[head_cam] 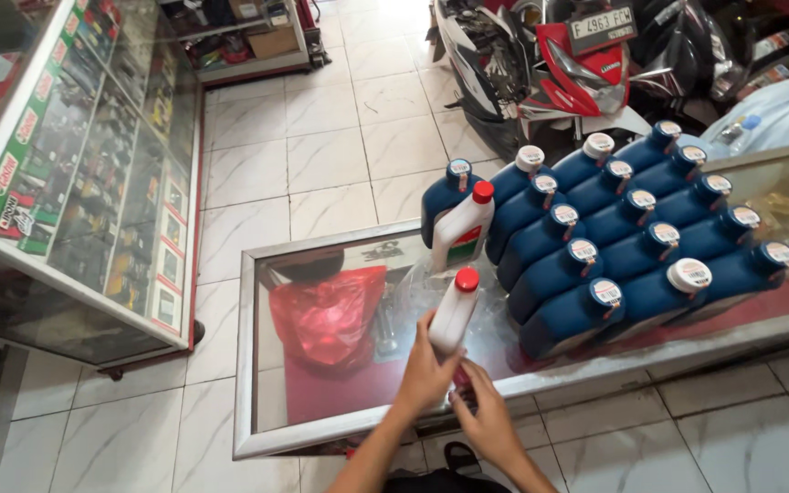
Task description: The person repeatedly picks up blue and white motor oil bottles from a red metal shelf and places them onto a glass display counter. The person handles the bottles one by one, moving them from the shelf to the counter in a repetitive sequence.
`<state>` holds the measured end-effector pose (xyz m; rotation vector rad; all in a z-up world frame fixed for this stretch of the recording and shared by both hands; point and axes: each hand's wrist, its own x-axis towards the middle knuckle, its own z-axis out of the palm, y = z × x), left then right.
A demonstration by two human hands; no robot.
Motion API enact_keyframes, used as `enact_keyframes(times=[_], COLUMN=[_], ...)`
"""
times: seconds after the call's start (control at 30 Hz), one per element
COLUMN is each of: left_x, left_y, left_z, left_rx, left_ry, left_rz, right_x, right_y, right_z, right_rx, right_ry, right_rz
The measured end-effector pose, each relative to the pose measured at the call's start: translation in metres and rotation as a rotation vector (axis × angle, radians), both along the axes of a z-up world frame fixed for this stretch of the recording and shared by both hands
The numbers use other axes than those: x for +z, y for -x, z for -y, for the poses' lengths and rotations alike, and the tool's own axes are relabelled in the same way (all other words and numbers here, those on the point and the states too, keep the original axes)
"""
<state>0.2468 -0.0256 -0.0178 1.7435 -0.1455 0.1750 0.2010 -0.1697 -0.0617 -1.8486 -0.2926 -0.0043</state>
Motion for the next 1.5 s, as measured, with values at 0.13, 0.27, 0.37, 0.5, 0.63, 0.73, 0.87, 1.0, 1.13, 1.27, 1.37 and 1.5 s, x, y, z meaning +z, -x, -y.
enact_keyframes(times=[0.13, 0.27, 0.37, 0.5, 0.63, 0.73, 0.87, 1.0, 1.13, 1.27, 1.37, 1.5], left_x=[-0.010, -0.026, -0.036, -0.042, -0.047, -0.051, -0.048, -0.042, -0.040, -0.045, -0.050, -0.057], left_y=[-0.036, -0.073, -0.085, -0.099, -0.111, -0.116, -0.121, -0.123, -0.123, -0.107, -0.072, -0.006], left_z=[-0.013, -0.010, -0.002, 0.005, 0.013, 0.020, 0.026, 0.032, 0.029, 0.017, 0.005, -0.011], left_rx=[-0.110, -0.008, 0.030, 0.050, 0.117, 0.190, 0.249, 0.290, 0.279, 0.225, 0.231, 0.263], left_ry=[-0.027, -0.181, -0.198, -0.216, -0.301, -0.379, -0.414, -0.420, -0.396, -0.331, -0.238, -0.196], left_rz=[-0.240, 0.087, 0.073, 0.100, 0.140, 0.167, 0.155, 0.104, 0.063, 0.042, -0.020, -0.170], right_x=[-0.003, -0.006, -0.005, -0.004, -0.008, -0.015, -0.022, -0.022, -0.022, -0.037, -0.066, -0.118], right_y=[-0.019, -0.054, -0.077, -0.102, -0.114, -0.117, -0.114, -0.104, -0.102, -0.107, -0.113, -0.124], right_z=[0.010, 0.014, 0.017, 0.018, 0.018, 0.021, 0.030, 0.041, 0.043, 0.048, 0.049, 0.042], right_rx=[-0.059, -0.075, -0.035, -0.014, 0.022, 0.055, 0.070, 0.117, 0.160, 0.221, 0.292, 0.459], right_ry=[0.048, 0.024, -0.043, -0.022, -0.042, 0.009, 0.138, 0.196, 0.162, 0.103, 0.066, -0.072], right_rz=[-0.016, -0.047, -0.100, -0.069, -0.056, -0.013, 0.070, 0.088, 0.083, 0.075, 0.058, 0.030])
